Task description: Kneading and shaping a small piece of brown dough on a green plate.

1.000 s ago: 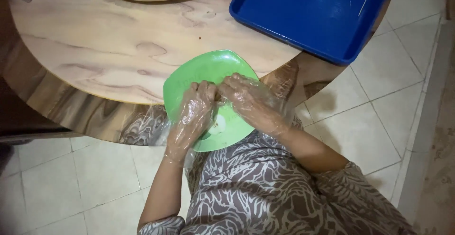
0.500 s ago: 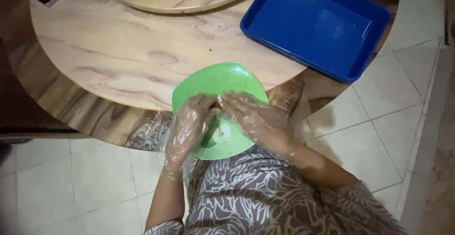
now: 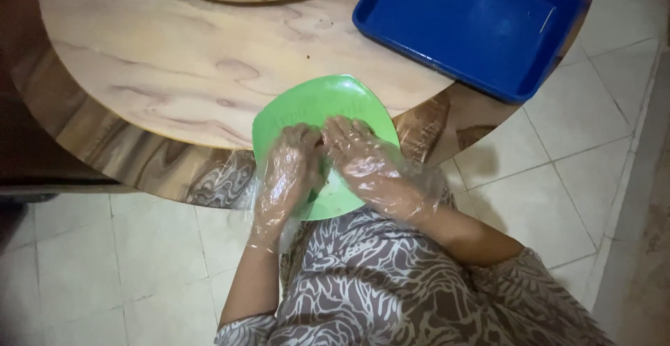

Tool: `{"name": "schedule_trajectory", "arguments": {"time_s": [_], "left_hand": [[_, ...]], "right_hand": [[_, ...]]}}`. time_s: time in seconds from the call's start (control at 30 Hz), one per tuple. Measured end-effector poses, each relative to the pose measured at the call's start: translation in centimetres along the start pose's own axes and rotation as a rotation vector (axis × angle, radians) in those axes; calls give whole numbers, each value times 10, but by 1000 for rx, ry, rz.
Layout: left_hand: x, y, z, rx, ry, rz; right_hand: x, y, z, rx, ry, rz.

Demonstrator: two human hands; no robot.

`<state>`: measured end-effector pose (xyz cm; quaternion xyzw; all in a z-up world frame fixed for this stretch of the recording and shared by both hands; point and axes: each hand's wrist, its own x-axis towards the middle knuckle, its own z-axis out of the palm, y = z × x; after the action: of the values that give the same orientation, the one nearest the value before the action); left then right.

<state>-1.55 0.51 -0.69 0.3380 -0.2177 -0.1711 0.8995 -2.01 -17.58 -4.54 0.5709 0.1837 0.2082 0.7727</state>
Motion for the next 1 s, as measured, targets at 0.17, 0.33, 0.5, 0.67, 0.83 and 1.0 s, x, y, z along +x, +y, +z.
{"name": "schedule_trajectory", "arguments": {"time_s": [0.17,0.33,0.5,0.67,0.83,1.0], "left_hand": [[14,48,49,1881,33,-203],[15,34,40,1860,-33,-223],[22,21,30,2237,-141,-164],[20,11,22,2529,-262,-86],[24,24,41,2227,-132,-22],[38,52,77,1470,231,-438]], "right_hand": [[-21,61,51,2011,383,238],[-29,112,65,2075,451,329],[-16,111,56,1840,346,204],[-10,118,62,1887,203,97],[-15,132,68,2110,67,50],[-16,152,63,2561,-39,65]]}}
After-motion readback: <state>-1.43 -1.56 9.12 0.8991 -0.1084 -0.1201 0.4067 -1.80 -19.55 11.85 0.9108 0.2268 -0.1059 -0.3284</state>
